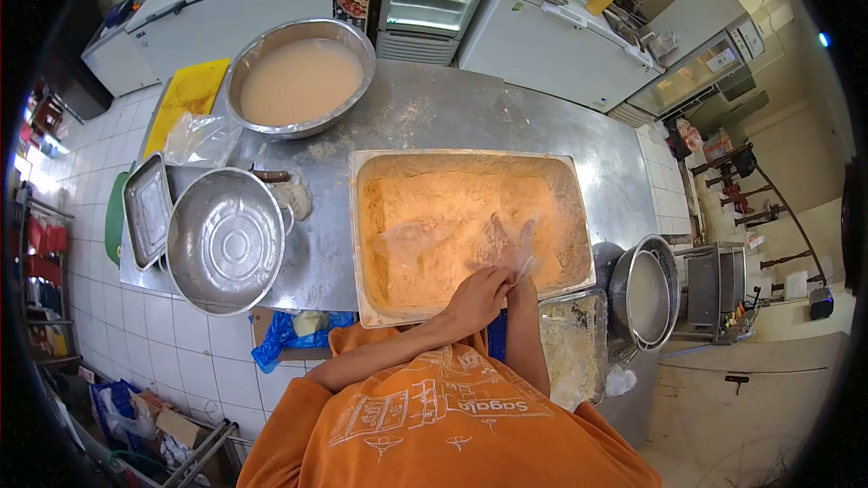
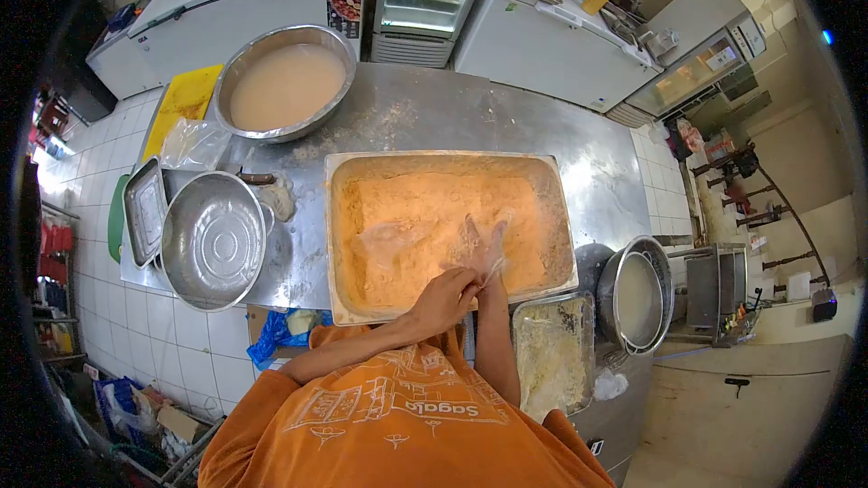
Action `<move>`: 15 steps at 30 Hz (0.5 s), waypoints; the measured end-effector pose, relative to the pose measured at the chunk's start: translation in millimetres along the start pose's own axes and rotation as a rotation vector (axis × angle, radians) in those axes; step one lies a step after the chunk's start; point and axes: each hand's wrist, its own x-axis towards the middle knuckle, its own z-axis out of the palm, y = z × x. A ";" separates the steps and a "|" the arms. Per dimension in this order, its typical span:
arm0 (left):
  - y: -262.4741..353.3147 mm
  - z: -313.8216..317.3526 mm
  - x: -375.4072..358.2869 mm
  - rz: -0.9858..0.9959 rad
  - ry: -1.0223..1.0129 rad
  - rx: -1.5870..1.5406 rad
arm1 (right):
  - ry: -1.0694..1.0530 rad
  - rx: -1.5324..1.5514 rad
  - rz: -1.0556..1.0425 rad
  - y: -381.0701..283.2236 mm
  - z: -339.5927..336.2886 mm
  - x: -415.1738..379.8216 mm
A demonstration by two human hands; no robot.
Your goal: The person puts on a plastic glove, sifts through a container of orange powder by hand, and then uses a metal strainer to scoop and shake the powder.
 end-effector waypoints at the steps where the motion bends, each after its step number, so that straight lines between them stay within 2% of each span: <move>1: 0.1 2.1 -1.2 0.015 0.002 -0.012 | -0.025 -0.012 0.014 -3.2 7.3 -3.4; 5: 4.4 3.0 -3.0 0.019 -0.044 -0.012 | 0.027 0.035 -0.072 -6.0 29.7 -7.4; 8: 7.7 1.1 -2.5 0.011 -0.062 -0.023 | 0.028 0.211 -0.056 -11.3 36.1 -9.5; 11: 5.9 3.0 -2.2 0.027 -0.061 -0.052 | -0.055 0.222 -0.096 -11.8 43.1 -12.1; 15: 7.5 3.8 -1.2 0.000 -0.029 -0.035 | -0.143 0.326 -0.043 -10.7 27.9 -7.0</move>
